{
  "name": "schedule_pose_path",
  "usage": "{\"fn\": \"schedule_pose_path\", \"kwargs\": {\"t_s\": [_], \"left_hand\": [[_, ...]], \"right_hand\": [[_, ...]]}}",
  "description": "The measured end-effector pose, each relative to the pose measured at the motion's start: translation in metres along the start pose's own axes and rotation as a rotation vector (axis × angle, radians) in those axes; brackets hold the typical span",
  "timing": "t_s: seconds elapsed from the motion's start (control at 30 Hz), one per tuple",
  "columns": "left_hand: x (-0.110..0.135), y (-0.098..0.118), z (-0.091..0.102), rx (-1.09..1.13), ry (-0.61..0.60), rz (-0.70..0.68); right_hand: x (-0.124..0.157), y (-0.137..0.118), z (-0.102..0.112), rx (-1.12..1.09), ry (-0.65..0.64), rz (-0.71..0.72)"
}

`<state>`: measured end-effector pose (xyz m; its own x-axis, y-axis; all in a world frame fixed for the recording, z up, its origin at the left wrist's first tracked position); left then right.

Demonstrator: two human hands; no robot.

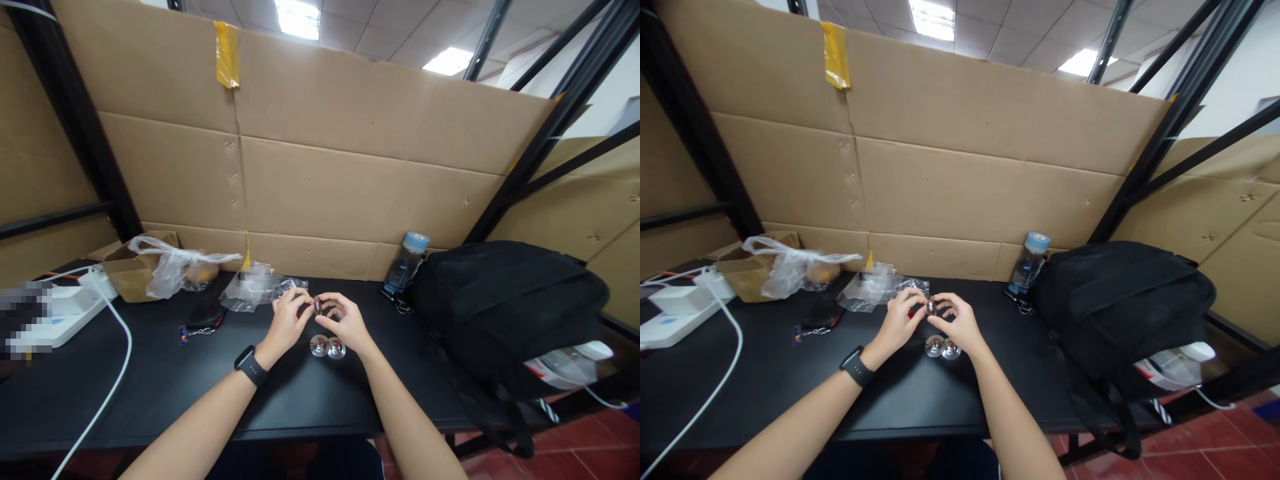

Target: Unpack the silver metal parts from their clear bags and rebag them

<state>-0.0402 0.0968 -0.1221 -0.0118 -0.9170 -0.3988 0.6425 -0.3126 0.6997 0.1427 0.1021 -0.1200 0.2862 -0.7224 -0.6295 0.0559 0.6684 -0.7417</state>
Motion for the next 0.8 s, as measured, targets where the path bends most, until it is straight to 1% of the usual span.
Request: {"fn": "schedule_pose_path", "kwargs": {"t_s": [0.23,0.4,0.5,0.57,0.67,0.73,0.8], "left_hand": [[0.003,0.001,-0.003,-0.035,0.071,0.005],[0.002,0.0,-0.004,-0.047,0.049,-0.015],[0.003,-0.001,-0.006,-0.108,0.029,-0.004],[0.004,-0.002,-0.007,-0.17,-0.018,-0.004],[0.006,-0.005,-0.007,-0.265,-0.093,-0.043],[0.006,-0.008,-0.004,-0.316,-0.099,-0.055],[0.005,-0.011,-0.001,-0.352,-0.09,-0.047]], "right_hand": [[0.0,-0.001,0.0,-0.059,-0.014,-0.005],[0.0,0.002,-0.001,-0.05,-0.005,-0.015],[0.001,0.005,-0.001,-0.016,-0.02,-0.004],[0.0,0.008,0.002,0.103,-0.019,0.004],[0.0,0.013,0.014,0.418,-0.044,-0.003],[0.001,0.017,0.025,0.607,-0.092,-0.051],[0.003,0.021,0.038,0.743,-0.127,-0.134]]}}
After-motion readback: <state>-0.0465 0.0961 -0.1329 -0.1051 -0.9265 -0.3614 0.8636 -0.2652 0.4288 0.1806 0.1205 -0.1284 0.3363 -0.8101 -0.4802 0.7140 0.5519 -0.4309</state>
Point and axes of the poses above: each hand's wrist, its own x-axis away from the middle knuckle, its own z-axis out of the back of the hand, y = z × x, the point moved 1 cm from there along -x, towards the middle knuckle, and after that the axes turned 14 degrees about z, right-handed, at the moved point
